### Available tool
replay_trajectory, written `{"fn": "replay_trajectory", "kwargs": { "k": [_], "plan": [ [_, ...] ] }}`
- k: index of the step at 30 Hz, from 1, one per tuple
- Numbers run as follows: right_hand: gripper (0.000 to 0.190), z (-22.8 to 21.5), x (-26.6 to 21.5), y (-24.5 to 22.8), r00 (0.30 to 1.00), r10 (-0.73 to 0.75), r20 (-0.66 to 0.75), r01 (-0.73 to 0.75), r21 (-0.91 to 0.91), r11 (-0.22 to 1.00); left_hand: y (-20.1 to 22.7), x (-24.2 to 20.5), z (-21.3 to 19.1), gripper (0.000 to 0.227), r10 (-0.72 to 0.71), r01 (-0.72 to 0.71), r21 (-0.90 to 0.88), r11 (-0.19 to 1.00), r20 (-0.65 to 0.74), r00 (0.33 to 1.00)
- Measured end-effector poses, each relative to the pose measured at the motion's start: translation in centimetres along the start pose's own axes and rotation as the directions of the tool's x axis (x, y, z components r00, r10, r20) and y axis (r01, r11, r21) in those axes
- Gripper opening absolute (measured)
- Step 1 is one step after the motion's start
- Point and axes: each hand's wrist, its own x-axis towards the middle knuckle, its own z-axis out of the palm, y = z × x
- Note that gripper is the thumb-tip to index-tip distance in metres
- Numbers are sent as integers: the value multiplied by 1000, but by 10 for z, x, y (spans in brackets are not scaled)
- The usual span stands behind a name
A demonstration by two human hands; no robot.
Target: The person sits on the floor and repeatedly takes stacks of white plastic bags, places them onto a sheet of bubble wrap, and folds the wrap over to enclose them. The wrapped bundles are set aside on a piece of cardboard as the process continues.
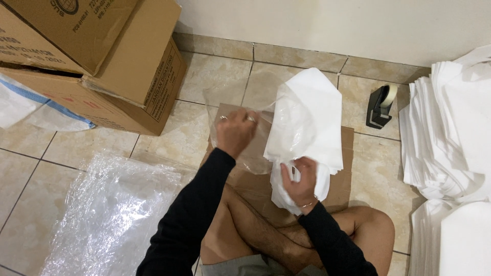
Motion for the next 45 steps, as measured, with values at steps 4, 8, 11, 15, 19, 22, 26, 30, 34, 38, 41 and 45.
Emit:
{"fn": "replay_trajectory", "kwargs": {
  "k": [4,8,11,15,19,22,26,30,34,38,41,45],
  "plan": [
    [18,21,48,-28,940,-77,332,34,133,990,25,-14,-4,10,153,-165,-92,982,-121,981],
    [49,43,92,-23,322,364,874,-192,-316,929,45,-37,-6,6,319,-316,-194,929,-14,948],
    [63,65,95,-10,304,390,869,-115,-373,921,45,-53,-6,2,359,-359,-180,916,-33,933],
    [84,106,90,28,741,191,644,189,-471,862,42,-42,-36,4,372,-388,-148,909,-128,919],
    [91,86,141,-18,932,75,355,81,-404,911,47,-31,-76,5,331,-378,-297,877,-198,923],
    [83,89,136,-9,980,20,198,51,-347,937,48,-33,-76,10,264,-337,-185,923,-335,905],
    [79,112,58,57,400,507,764,236,-620,748,46,-49,-52,6,339,-354,-235,905,-101,935],
    [82,97,40,44,362,476,801,65,-531,845,47,-64,-31,16,332,-323,-162,933,31,943],
    [86,105,99,8,379,508,774,-12,-545,839,40,-50,-52,14,318,-321,-168,932,-42,947],
    [79,91,171,-43,581,391,713,23,-495,869,39,-37,-74,14,275,-322,-219,921,-220,936],
    [79,91,181,-50,686,342,642,-6,-466,885,42,-39,-79,16,233,-310,-208,928,-327,916],
    [71,114,142,-15,716,342,609,17,-505,863,33,-43,-62,19,268,-333,-228,915,-276,923]
  ]
}}
